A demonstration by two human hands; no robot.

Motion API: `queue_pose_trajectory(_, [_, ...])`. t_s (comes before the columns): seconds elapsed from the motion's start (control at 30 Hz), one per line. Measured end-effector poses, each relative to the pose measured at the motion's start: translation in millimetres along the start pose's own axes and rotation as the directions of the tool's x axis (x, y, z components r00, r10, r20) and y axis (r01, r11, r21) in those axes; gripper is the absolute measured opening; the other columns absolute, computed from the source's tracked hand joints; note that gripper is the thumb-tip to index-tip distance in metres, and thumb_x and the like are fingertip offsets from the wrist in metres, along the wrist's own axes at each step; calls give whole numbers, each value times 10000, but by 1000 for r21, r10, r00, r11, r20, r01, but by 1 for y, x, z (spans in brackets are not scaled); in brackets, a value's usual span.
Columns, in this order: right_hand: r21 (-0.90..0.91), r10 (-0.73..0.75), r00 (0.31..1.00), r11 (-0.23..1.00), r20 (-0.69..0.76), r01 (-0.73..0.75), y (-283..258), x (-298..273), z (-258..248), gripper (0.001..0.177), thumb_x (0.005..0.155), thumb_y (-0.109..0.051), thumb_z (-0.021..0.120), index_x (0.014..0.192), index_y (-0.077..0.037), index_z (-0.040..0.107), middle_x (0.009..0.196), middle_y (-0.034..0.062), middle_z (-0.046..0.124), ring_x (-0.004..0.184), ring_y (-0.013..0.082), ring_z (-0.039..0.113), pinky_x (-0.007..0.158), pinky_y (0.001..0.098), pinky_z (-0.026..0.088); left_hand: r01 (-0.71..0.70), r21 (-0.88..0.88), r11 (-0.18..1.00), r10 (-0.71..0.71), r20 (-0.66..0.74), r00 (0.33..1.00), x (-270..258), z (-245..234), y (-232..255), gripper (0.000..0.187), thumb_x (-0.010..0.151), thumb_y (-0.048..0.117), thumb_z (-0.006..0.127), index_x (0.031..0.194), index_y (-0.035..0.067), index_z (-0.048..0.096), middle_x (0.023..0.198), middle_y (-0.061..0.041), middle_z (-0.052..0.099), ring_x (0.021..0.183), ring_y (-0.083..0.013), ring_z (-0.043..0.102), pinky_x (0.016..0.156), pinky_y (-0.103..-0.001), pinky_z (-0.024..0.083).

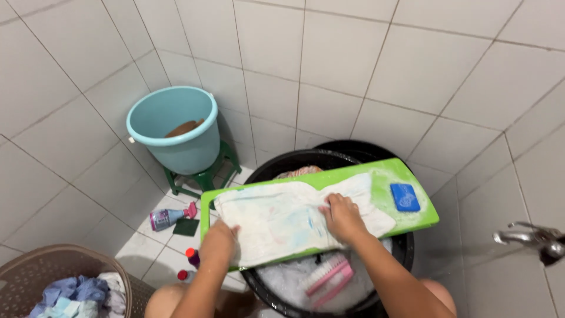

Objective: The person hand-washes clothes in a black basin filled with soapy water. They scrub a blue striped shirt and a white garment using a blue bar of soap and a pink brush on a green washboard, then rinse the items under a tap.

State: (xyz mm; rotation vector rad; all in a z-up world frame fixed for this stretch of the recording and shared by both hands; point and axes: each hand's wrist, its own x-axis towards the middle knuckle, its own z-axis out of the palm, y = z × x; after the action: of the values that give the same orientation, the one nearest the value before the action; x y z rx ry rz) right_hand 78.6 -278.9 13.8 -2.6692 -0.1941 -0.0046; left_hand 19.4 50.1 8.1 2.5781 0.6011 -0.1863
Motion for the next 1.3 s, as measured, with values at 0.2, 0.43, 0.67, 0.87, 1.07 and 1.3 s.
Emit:
queue_pose_trajectory(0.2, [553,-151,927,766,-343,329,-68,-3,-4,244,993,-252,643,1097,-44,567,1329,195,475,1232,284,505,942,358,522,-263,-656,707,200,-172,965,10,7,31,377,997,439,561,1190,126,643,1192,-105,671,1078,-280,643,939,-402,530])
queue_pose_trajectory(0.43, [629,-65,893,687,-445,363,-181,-40,-14,303,935,-261,741,899,-62,516,887,122,685,778,243,665,708,371,553,455,-806,-379,406,297,864,-16,60,108,379,997,485,537,1119,147,658,1032,-56,699,931,-206,677,746,-356,575])
queue_pose_trajectory(0.67, [327,-2,927,935,-376,135,-104,-35,-30,282,942,-291,702,1076,-77,577,1015,149,678,923,312,692,792,418,544,-284,-815,505,293,-147,945,-40,37,94,378,925,365,694,1094,34,621,969,-132,691,888,-281,676,754,-430,550])
queue_pose_trajectory(0.87, [-73,-185,945,982,-271,172,-32,-60,19,562,890,-389,724,1338,-84,576,1366,248,572,1336,463,453,1087,632,257,-576,-148,804,497,-364,787,-75,27,77,515,840,379,737,1218,57,600,1071,-166,603,954,-374,627,769,-502,489])
queue_pose_trajectory(1.07, [221,-51,982,971,-184,92,-37,-14,36,358,975,-372,658,1258,-153,681,1390,81,657,1378,283,551,1193,437,364,-640,-49,767,568,-413,712,10,40,74,262,986,270,621,1185,102,638,1082,-124,675,1001,-354,638,825,-501,465])
queue_pose_trajectory(1.3, [737,-308,942,604,-135,303,-70,4,-13,611,926,-238,733,1441,-62,454,1408,132,547,1339,285,505,1082,382,402,-500,-709,497,610,-125,782,18,-24,107,287,998,273,636,1181,59,688,1063,-139,764,986,-308,732,869,-445,565])
